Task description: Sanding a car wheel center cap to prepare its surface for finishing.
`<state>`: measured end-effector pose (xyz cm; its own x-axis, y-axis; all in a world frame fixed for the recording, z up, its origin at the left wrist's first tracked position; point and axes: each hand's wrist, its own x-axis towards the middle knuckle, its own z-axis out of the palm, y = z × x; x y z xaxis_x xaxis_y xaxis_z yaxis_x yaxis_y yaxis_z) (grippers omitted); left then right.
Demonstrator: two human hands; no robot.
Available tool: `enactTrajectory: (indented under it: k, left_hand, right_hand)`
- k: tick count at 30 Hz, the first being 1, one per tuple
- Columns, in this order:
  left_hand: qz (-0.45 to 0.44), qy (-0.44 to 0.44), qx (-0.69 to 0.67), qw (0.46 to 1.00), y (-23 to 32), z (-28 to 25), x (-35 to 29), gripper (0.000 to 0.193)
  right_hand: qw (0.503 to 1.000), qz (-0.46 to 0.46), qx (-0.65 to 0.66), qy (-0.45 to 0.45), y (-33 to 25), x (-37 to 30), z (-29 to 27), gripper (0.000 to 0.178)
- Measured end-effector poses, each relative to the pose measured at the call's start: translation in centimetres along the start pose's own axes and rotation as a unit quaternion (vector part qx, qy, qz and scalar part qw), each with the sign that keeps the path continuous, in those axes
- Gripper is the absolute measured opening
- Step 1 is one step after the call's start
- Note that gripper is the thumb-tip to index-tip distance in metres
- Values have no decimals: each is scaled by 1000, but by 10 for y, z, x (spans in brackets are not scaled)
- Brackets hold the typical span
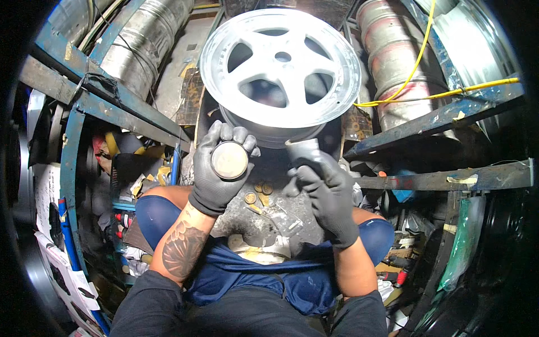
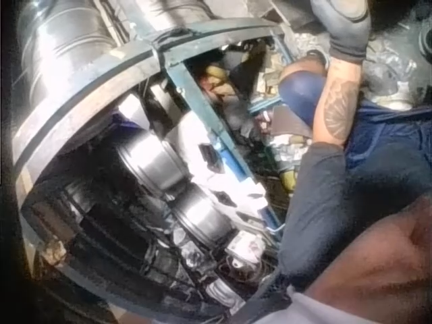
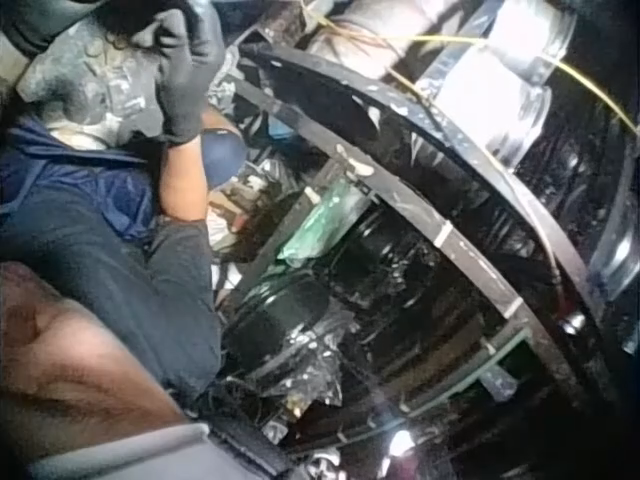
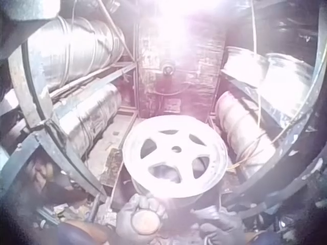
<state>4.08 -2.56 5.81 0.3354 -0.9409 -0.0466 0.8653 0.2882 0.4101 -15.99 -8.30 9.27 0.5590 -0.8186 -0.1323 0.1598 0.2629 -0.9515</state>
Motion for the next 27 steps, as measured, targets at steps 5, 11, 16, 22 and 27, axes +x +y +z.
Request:
enactTrajectory:
  k: [5, 11, 16, 22, 27]
  left_hand:
    - [-42, -23, -78, 996, 1, -10, 0, 33]
    - [-36, 33, 2, 999, -3, 2, -3, 37]
    - [11, 41, 58, 997, -5, -3, -4, 37]
    - [9, 81, 6, 997, -7, 0, -6, 34]
    - [27, 78, 34, 996, 2, -17, 1, 34]
  right_hand:
    - [948, 205, 224, -97, 18, -7, 25, 32]
    - [901, 183, 369, -134, 40, -9, 35, 26]
    - [983, 128, -49, -120, 33, -3, 36, 24]
    - [799, -367, -470, -72, 24, 21, 50, 35]
    - [748, -310, -566, -153, 25, 14, 51, 40]
